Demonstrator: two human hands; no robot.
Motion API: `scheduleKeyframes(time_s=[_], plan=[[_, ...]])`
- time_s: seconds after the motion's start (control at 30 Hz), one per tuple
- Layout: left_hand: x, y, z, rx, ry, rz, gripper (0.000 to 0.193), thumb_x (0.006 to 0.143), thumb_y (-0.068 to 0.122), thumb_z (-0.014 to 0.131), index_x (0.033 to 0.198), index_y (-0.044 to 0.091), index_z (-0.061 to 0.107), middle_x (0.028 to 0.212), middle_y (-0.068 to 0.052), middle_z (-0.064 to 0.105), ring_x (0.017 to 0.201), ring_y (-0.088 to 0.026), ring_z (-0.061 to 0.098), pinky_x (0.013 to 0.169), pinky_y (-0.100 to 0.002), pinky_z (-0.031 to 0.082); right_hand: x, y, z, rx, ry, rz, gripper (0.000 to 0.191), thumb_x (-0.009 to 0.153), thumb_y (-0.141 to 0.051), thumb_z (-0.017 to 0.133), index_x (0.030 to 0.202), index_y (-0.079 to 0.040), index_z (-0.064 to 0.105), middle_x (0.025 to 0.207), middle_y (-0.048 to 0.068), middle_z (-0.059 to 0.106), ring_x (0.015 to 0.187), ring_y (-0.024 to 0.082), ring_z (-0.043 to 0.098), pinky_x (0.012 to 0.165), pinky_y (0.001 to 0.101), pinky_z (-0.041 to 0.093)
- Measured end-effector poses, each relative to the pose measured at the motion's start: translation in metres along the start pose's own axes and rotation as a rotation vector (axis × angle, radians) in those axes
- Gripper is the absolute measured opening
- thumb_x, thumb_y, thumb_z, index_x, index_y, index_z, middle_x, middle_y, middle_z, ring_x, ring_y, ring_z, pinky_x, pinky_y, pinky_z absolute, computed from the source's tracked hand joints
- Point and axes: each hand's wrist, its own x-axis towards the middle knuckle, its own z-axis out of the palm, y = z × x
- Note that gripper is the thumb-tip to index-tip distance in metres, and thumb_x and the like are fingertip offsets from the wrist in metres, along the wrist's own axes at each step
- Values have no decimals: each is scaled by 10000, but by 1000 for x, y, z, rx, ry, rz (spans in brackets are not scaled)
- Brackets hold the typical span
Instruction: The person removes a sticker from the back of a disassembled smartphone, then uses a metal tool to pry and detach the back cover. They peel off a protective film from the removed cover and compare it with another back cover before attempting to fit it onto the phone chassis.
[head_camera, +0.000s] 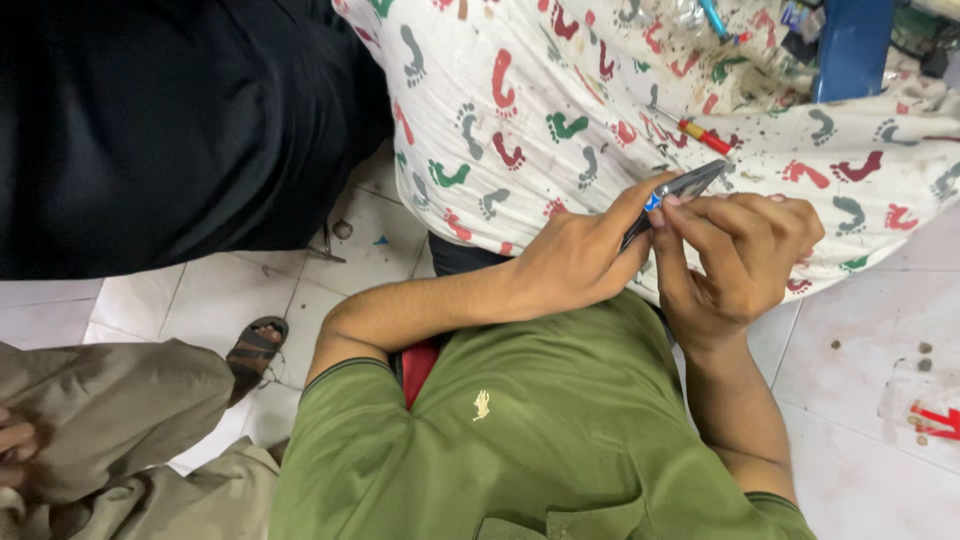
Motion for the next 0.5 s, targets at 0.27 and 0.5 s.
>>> scheduleKeyframes(time_s=[0.27,0.5], plan=[[-1,29,-6,102,-16,-6,644,1007,132,629,1561,18,320,643,-154,629,597,-346,684,528,-460,511,9,-14,-24,-194,-16,-77,164,990,-91,880,1091,-103,751,1107,7,703,1104,205,622,1053,451,351],[3,32,-4,89,-56,-56,653,1009,159,606,1566,13,299,647,-191,632,598,-387,677,534,-501,515,19,-8,-32,-215,-95,-98,168,1016,-118,844,1087,-79,697,1118,23,699,1139,216,622,1044,443,349]])
